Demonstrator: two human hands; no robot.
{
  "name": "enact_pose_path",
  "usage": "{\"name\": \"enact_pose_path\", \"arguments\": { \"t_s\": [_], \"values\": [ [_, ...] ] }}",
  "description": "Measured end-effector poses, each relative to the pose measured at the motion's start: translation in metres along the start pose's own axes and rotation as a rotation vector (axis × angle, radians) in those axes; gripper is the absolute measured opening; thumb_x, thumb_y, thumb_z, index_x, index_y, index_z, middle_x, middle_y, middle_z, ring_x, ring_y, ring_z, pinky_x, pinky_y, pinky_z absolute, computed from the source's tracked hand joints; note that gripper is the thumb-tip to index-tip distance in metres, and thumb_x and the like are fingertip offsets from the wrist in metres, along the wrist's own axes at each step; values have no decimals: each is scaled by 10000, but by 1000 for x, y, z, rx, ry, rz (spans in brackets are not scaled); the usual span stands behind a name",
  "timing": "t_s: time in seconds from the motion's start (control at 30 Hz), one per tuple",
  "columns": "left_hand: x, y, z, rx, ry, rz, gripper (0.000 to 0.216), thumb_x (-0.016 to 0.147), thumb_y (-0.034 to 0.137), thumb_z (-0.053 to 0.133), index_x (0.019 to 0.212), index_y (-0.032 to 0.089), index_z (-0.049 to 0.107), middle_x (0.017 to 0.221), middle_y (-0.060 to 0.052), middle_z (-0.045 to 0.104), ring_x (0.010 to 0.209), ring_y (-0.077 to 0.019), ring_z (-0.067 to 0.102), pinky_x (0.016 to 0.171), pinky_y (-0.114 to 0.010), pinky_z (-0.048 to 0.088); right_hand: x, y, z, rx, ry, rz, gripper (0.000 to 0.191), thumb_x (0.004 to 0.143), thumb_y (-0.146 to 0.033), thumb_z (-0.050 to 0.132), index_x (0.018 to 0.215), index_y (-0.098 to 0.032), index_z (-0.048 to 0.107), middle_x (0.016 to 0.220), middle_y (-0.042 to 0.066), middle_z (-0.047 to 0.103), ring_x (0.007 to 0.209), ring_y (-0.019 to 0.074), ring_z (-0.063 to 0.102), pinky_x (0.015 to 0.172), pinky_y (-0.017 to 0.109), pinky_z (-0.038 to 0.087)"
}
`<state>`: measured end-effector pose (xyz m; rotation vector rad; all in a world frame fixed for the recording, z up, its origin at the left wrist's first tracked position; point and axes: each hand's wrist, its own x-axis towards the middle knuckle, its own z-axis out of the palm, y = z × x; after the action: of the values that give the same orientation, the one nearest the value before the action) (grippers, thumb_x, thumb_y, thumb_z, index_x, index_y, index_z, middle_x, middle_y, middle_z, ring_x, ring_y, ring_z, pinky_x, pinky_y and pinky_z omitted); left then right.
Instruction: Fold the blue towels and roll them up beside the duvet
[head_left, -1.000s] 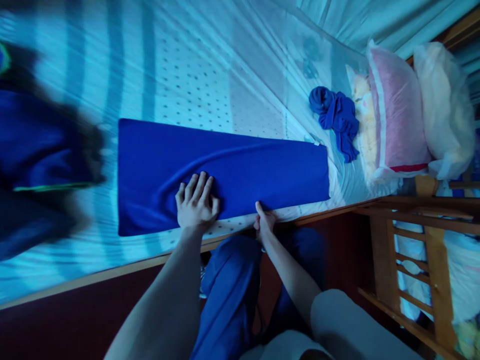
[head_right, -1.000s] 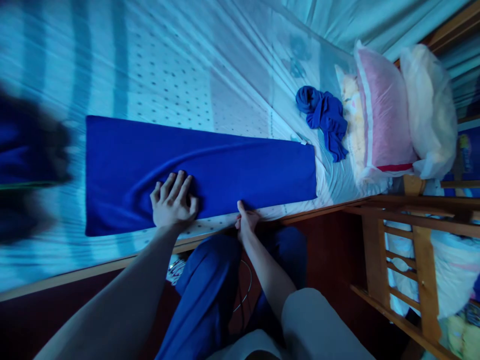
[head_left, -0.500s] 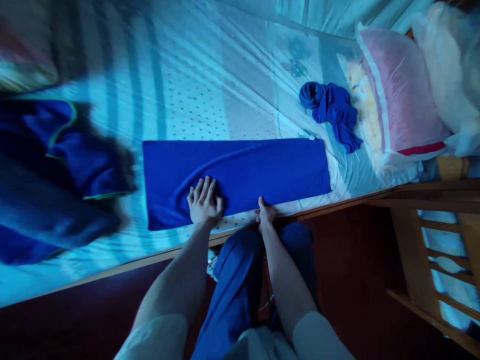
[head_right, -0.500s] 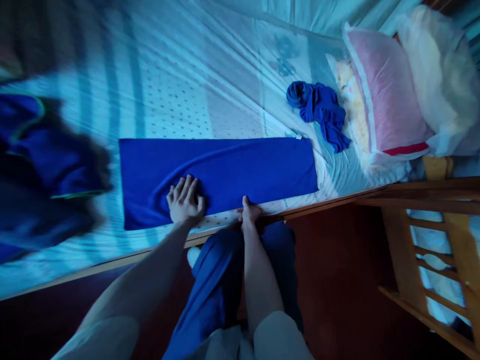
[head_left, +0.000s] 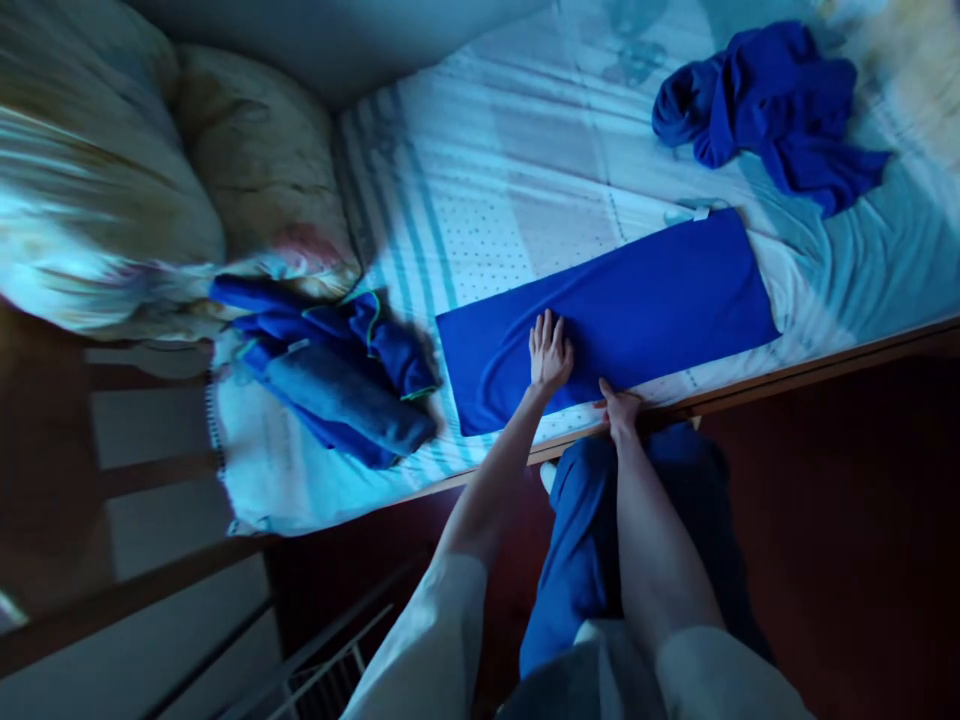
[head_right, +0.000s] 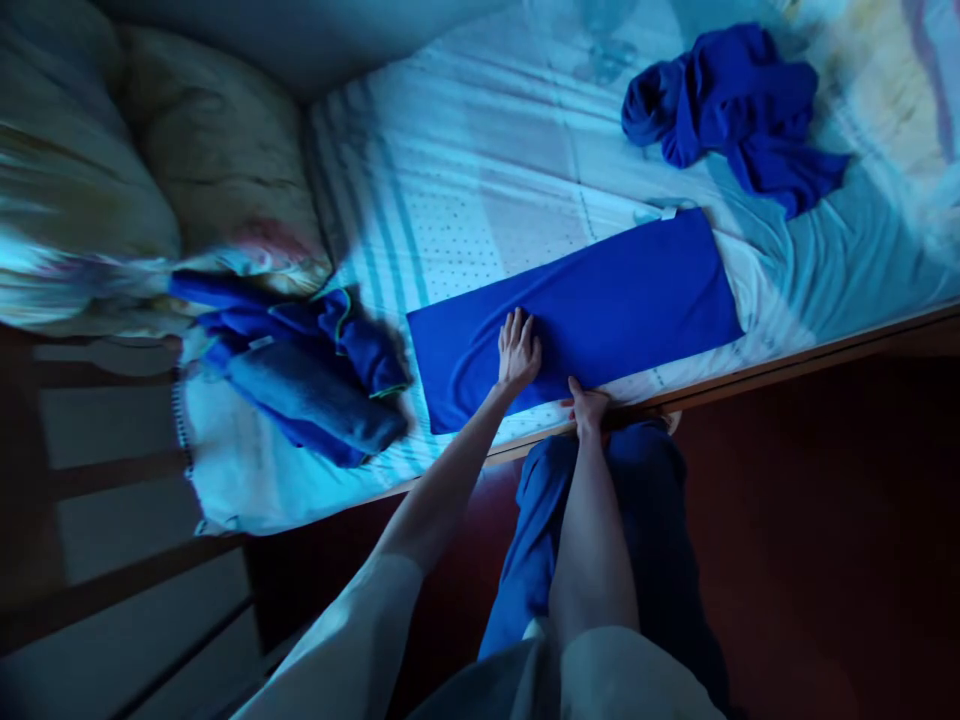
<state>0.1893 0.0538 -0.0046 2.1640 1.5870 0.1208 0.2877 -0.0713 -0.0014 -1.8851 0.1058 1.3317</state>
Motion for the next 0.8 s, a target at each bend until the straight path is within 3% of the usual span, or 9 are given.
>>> {"name": "enact_pose_path", "arguments": {
  "t_s": [0.17, 0.33, 0.47, 0.63, 0.8],
  "values": [
    [100, 31, -11, 42, -85, 121, 543, 1000, 303, 430, 1525, 182, 503, 1689, -160, 361, 1589, -319, 277, 1267, -561, 287, 0, 0, -3, 30, -34, 30, 561, 878, -390, 741, 406, -230, 483, 398, 30, 610, 247, 87, 378, 298, 248, 288],
    [153, 40, -17, 50, -67, 131, 451, 1014, 352, 492, 1426, 185, 567, 1474, -202, 572, 1474, -358, 429, 1200, -584, 353, -3, -2, -4, 73, -49, 60, 549, 851, -392, 768, 413, -222, 483, 431, 40, 641, 255, 89, 403, 296, 245, 297],
    [163, 40, -22, 81, -68, 117, 364, 1015, 389, 500, 1263, 180, 665, 1303, -195, 649, 1410, -374, 472, 1188, -595, 339, -5, -2, -4, 95, -56, 45, 566, 872, -381, 750, 402, -222, 477, 443, 42, 648, 258, 86, 400, 305, 250, 294],
    [155, 42, -38, 100, -36, 54, 283, 1007, 346, 492, 1103, 229, 731, 1177, -159, 706, 1298, -340, 548, 1121, -537, 405, -5, -2, -5, 122, -71, 45, 567, 889, -374, 745, 403, -217, 499, 450, 45, 650, 267, 86, 399, 325, 246, 309],
    [128, 59, -83, 115, 12, 28, 225, 963, 277, 517, 1044, 253, 726, 1080, -105, 758, 1195, -293, 615, 1071, -481, 437, -7, -3, -8, 177, -87, 46, 510, 862, -360, 776, 439, -206, 538, 467, 37, 659, 290, 82, 418, 348, 221, 327]
  ]
}}
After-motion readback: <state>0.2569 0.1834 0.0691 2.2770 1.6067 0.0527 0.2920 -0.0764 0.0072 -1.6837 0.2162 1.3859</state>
